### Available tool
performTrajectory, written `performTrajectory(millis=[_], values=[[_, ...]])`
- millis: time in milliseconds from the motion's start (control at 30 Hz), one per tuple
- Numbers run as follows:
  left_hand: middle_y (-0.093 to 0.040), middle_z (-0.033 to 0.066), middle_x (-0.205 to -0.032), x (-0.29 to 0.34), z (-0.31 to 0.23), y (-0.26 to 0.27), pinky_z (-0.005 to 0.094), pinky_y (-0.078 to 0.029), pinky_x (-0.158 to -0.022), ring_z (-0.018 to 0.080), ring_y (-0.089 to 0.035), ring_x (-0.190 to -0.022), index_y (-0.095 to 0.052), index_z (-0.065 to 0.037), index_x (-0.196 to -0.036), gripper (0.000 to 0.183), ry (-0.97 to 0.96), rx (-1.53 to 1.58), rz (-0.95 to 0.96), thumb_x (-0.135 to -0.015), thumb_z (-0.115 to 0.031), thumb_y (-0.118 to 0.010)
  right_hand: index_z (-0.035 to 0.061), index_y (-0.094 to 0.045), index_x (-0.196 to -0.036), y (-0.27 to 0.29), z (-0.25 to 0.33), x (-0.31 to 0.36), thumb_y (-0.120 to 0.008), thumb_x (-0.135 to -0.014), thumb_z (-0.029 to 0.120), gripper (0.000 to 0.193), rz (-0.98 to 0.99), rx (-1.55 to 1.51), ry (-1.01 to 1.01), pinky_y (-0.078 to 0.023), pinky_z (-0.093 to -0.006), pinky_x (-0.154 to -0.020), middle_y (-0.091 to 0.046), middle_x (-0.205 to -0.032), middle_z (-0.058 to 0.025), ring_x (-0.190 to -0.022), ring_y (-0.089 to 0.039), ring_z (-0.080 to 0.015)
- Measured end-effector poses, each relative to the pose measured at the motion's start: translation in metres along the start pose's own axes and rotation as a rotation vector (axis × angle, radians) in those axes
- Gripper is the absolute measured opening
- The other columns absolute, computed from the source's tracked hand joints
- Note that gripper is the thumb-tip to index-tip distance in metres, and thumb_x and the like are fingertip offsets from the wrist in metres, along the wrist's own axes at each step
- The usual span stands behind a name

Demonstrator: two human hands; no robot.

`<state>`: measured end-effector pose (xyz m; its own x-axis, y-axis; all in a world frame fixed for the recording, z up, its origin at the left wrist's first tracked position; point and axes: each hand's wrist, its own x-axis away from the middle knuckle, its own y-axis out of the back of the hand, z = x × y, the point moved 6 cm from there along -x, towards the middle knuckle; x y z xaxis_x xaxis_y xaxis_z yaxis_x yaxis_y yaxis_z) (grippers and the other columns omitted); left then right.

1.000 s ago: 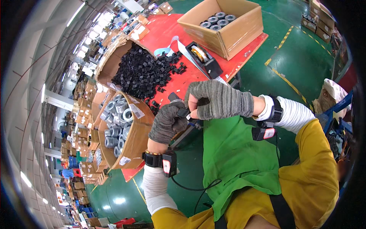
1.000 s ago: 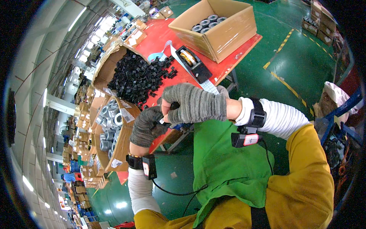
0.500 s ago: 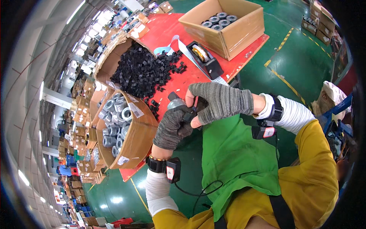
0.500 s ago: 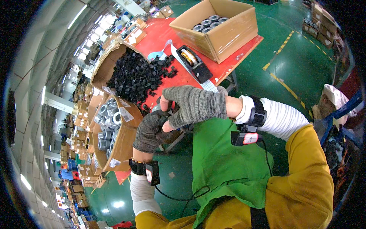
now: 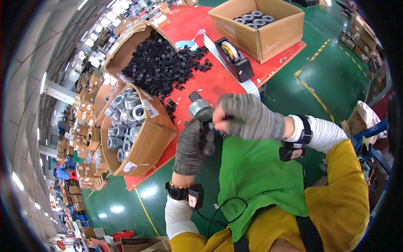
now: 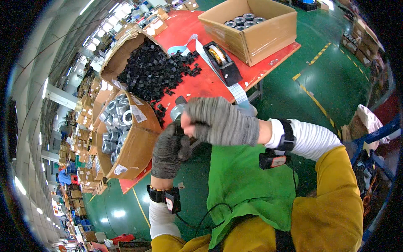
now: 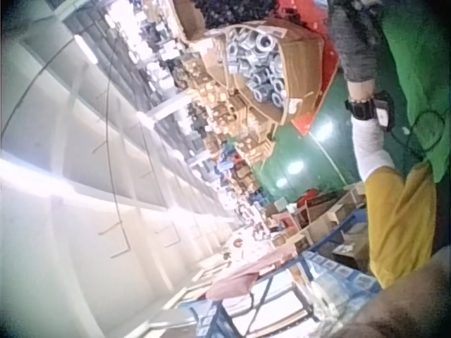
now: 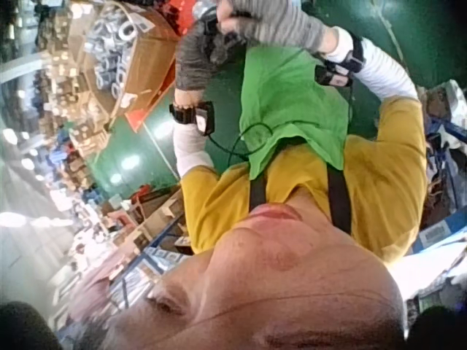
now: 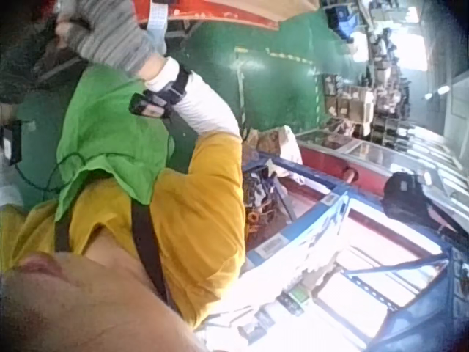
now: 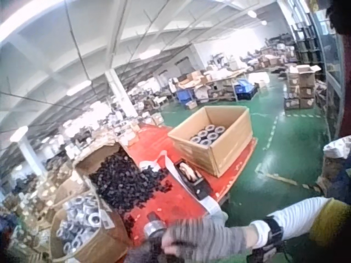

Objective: The worker is assembling small black plastic clips onto cylindrical metal housings using a vise to hold the part and tape for labeling or finishing.

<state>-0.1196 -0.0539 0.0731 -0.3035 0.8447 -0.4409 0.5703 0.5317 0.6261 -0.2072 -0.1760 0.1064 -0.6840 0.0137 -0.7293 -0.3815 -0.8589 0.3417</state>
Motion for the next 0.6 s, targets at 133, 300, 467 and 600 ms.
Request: performTrajectory(millis=[133, 300, 467, 600], values=[[-0.055, 0.0045, -0.069, 0.009, 0.032, 0.013, 0.0225, -0.039, -0.042, 0.0100, -0.048, -0.046, -0.051, -0.003, -0.102, 0.016, 0.591, 0.790, -0.430, -0.089, -0.013, -0.052, 0.0032, -0.057, -0.089, -0.012, -0.060, -0.009, -0.065, -0.081, 0.012, 0.014, -0.102, -0.314, -0.510, -0.045, -0.0247, -0.061, -0.059, -0.079, -0.0028, -0.072, -0.057, -0.0102], [-0.053, 0.0052, -0.063, -0.004, 0.061, 0.026, 0.0239, -0.039, -0.039, 0.0120, -0.048, -0.045, -0.053, 0.000, -0.101, 0.019, 0.516, 0.594, -0.481, -0.088, -0.014, -0.053, 0.0034, -0.057, -0.093, -0.031, -0.104, -0.022, -0.065, -0.082, 0.017, 0.019, -0.102, -0.590, -0.771, -0.046, -0.0224, -0.058, -0.058, -0.076, 0.0004, -0.065, -0.056, -0.0067], [-0.054, 0.0062, -0.064, -0.003, 0.080, 0.019, 0.0245, -0.039, -0.038, 0.0131, -0.049, -0.044, -0.053, 0.000, -0.100, 0.019, 0.605, 0.683, -0.476, -0.087, -0.014, -0.054, 0.0049, -0.058, -0.093, -0.038, -0.121, -0.016, -0.066, -0.082, 0.024, 0.024, -0.073, -0.683, -0.887, -0.047, -0.0219, -0.054, -0.056, -0.072, 0.0007, -0.061, -0.056, -0.0067], [-0.055, 0.0055, -0.064, 0.000, 0.075, 0.022, 0.0246, -0.038, -0.037, 0.0137, -0.049, -0.044, -0.054, -0.001, -0.100, 0.020, 0.637, 0.704, -0.514, -0.086, -0.016, -0.055, 0.0066, -0.058, -0.084, -0.033, -0.125, -0.014, -0.068, -0.080, 0.028, 0.024, -0.102, -0.679, -0.891, -0.052, -0.0258, -0.055, -0.059, -0.068, -0.0023, -0.060, -0.058, -0.0104]])
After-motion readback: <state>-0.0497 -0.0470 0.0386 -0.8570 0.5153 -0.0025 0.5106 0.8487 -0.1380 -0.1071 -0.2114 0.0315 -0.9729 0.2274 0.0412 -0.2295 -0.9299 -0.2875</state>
